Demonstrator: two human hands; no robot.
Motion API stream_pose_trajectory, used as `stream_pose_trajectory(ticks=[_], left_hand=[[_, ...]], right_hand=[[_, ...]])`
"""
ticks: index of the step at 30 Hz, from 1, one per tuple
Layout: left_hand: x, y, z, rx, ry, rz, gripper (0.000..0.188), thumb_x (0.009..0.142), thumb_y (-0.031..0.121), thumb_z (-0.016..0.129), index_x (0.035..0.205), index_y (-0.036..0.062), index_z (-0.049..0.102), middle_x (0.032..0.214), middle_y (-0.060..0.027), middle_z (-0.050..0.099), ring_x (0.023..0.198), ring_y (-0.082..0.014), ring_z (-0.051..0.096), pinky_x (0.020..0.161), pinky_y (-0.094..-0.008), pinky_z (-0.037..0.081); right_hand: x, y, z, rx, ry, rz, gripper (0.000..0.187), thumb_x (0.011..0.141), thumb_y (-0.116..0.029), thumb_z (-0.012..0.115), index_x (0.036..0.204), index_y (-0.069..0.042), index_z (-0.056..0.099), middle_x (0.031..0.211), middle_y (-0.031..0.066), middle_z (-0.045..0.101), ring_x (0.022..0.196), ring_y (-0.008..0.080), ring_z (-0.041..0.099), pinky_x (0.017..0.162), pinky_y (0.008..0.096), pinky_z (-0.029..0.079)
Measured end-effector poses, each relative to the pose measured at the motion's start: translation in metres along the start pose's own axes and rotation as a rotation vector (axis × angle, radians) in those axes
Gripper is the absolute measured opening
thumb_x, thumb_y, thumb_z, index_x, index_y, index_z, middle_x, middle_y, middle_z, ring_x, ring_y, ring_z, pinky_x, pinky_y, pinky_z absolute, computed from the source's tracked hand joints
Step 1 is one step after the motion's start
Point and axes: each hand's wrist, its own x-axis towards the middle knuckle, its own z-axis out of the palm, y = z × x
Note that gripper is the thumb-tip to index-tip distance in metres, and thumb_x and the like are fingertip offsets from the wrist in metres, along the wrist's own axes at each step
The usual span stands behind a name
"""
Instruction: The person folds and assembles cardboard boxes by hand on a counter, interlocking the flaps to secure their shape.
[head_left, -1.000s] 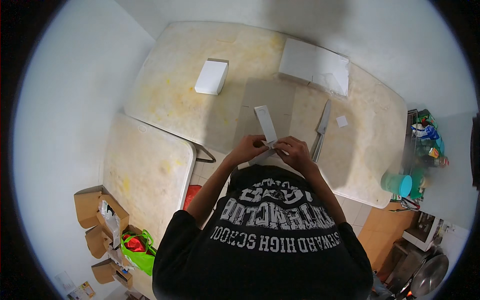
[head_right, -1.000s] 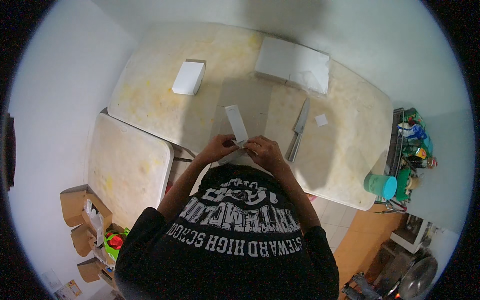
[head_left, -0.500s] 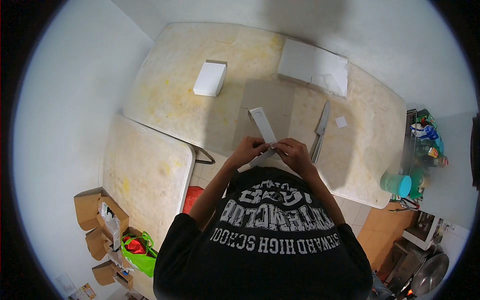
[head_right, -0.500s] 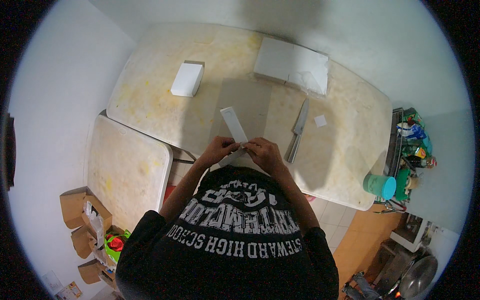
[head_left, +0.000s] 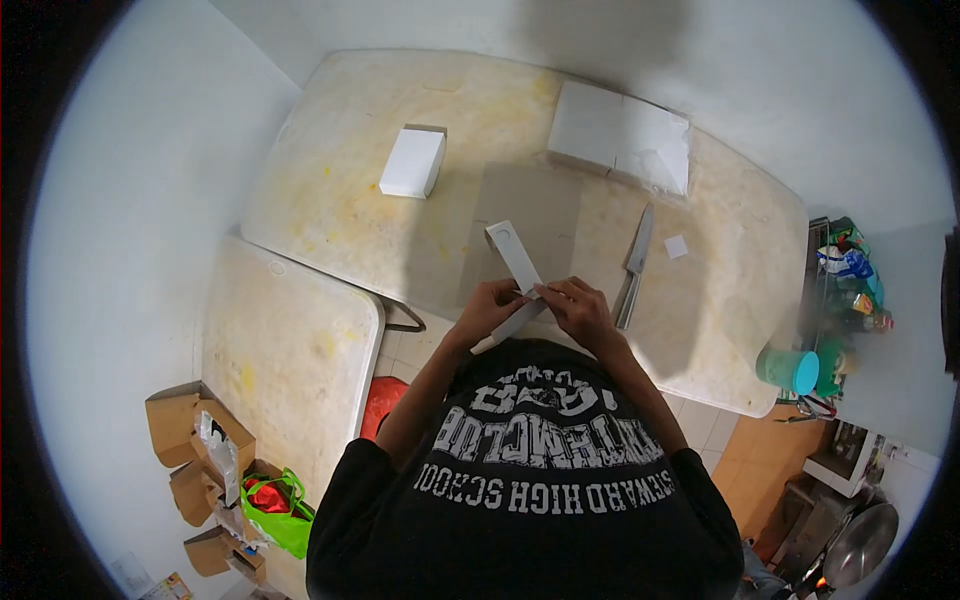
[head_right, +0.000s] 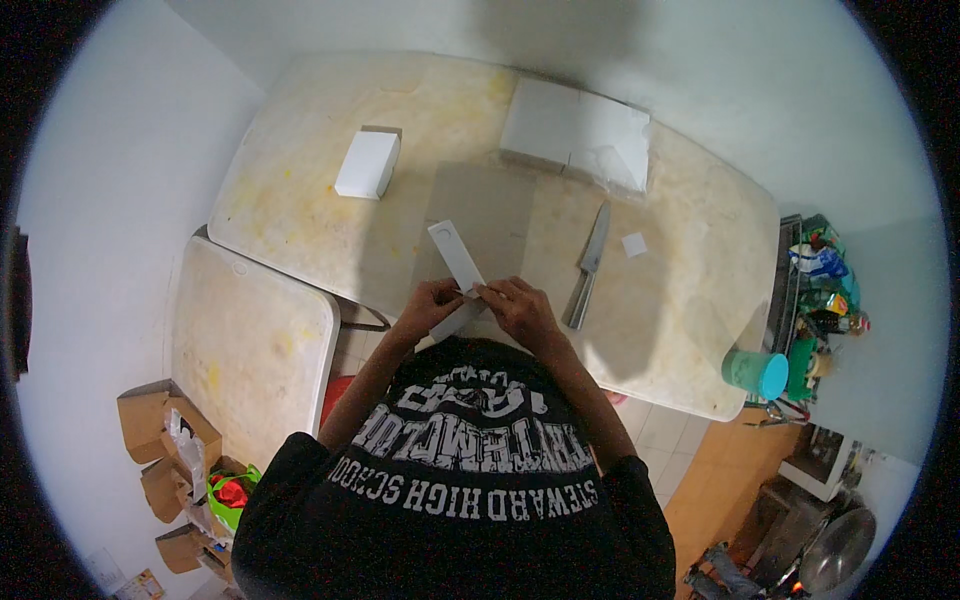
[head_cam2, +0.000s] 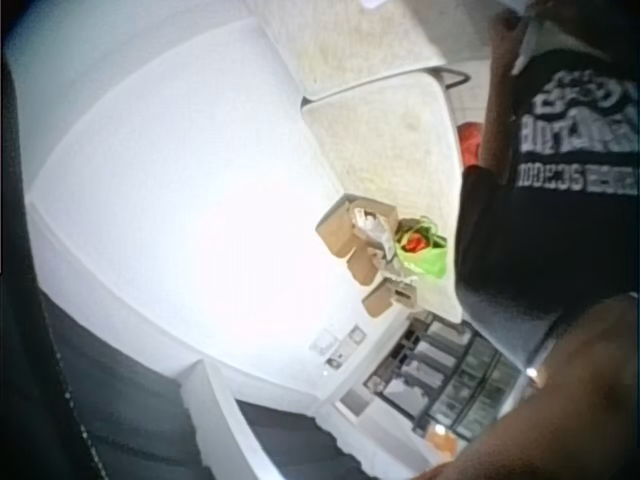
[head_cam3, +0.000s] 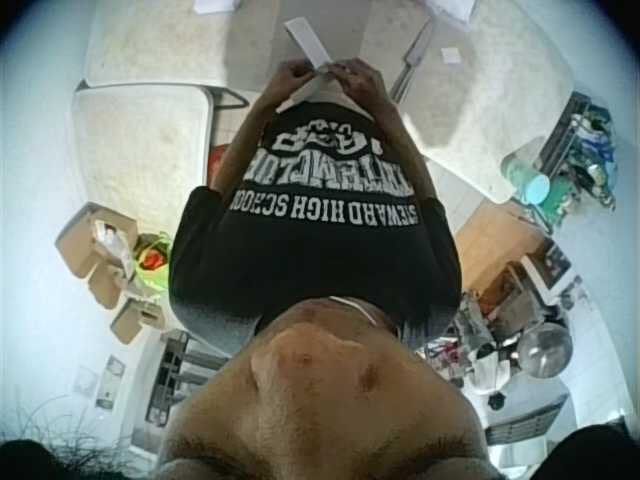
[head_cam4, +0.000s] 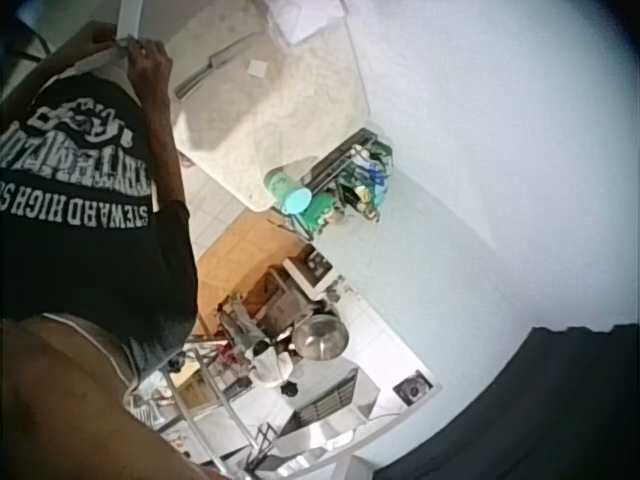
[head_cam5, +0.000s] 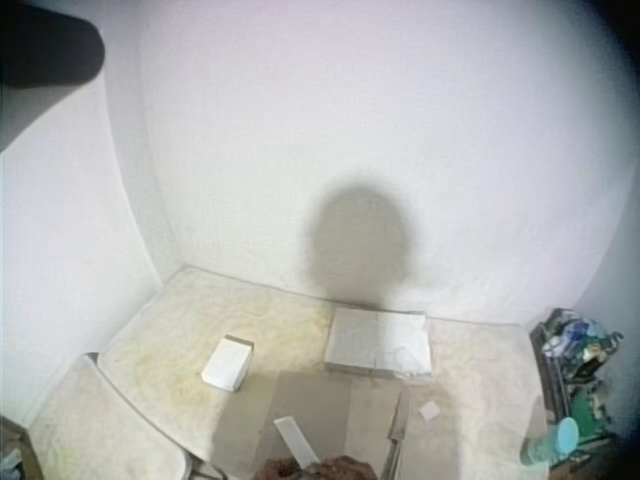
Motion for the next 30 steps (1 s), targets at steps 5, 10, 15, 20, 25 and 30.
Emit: stream_pose_trajectory(ticks=[5, 10, 15, 20, 25, 30], left_hand=[[0.003, -0.005, -0.001, -0.044, -0.015, 0.017, 0.027, 0.092, 0.009, 0.067, 0.113, -0.0075, 0.064, 0.100, -0.0119, 0.071, 0.092, -0.0162, 0.067, 0.079, -0.0291, 0.054], [0.001, 0.000, -0.001, -0.035, -0.006, -0.021, 0.026, 0.091, 0.010, 0.068, 0.111, -0.0072, 0.065, 0.099, -0.0114, 0.071, 0.090, -0.0155, 0.067, 0.079, -0.0286, 0.054], [0.000, 0.005, 0.001, -0.038, 0.003, -0.034, 0.026, 0.090, 0.011, 0.070, 0.108, -0.0073, 0.068, 0.096, -0.0110, 0.072, 0.088, -0.0150, 0.068, 0.080, -0.0285, 0.054], [-0.003, -0.002, 0.004, -0.085, 0.008, -0.032, 0.027, 0.090, 0.011, 0.070, 0.109, -0.0068, 0.068, 0.098, -0.0112, 0.072, 0.090, -0.0155, 0.068, 0.083, -0.0293, 0.054], [0.000, -0.001, 0.003, -0.048, -0.020, -0.014, 0.028, 0.089, 0.011, 0.069, 0.110, -0.0071, 0.067, 0.100, -0.0114, 0.072, 0.093, -0.0158, 0.067, 0.084, -0.0301, 0.053], [0.001, 0.003, -0.001, 0.108, -0.057, -0.085, 0.027, 0.090, 0.012, 0.068, 0.111, -0.0063, 0.067, 0.099, -0.0098, 0.072, 0.088, -0.0135, 0.065, 0.080, -0.0283, 0.052]], right_hand=[[0.001, 0.004, -0.001, 0.031, 0.059, -0.054, 0.025, 0.077, -0.006, 0.071, 0.101, -0.010, 0.066, 0.096, 0.0050, 0.069, 0.088, 0.0239, 0.067, 0.065, 0.0351, 0.058], [0.002, 0.002, -0.001, 0.091, 0.122, -0.053, 0.019, 0.077, -0.007, 0.072, 0.095, -0.009, 0.065, 0.095, 0.0055, 0.069, 0.088, 0.0240, 0.067, 0.066, 0.0357, 0.058], [-0.005, 0.007, 0.004, 0.077, 0.116, -0.074, 0.020, 0.076, -0.007, 0.073, 0.094, -0.009, 0.064, 0.095, 0.0055, 0.068, 0.087, 0.0244, 0.067, 0.067, 0.0352, 0.058], [-0.001, 0.003, 0.000, 0.108, 0.088, -0.130, 0.023, 0.076, -0.006, 0.073, 0.096, -0.009, 0.062, 0.095, 0.0057, 0.067, 0.087, 0.0246, 0.067, 0.066, 0.0360, 0.058], [-0.001, 0.004, -0.001, 0.127, 0.056, -0.084, 0.019, 0.077, -0.007, 0.073, 0.092, -0.008, 0.063, 0.093, 0.0056, 0.067, 0.086, 0.0244, 0.067, 0.067, 0.0360, 0.058], [0.002, 0.010, 0.001, 0.136, 0.059, -0.032, 0.014, 0.078, -0.008, 0.073, 0.091, -0.008, 0.066, 0.094, 0.0058, 0.069, 0.086, 0.0251, 0.067, 0.069, 0.0357, 0.058]])
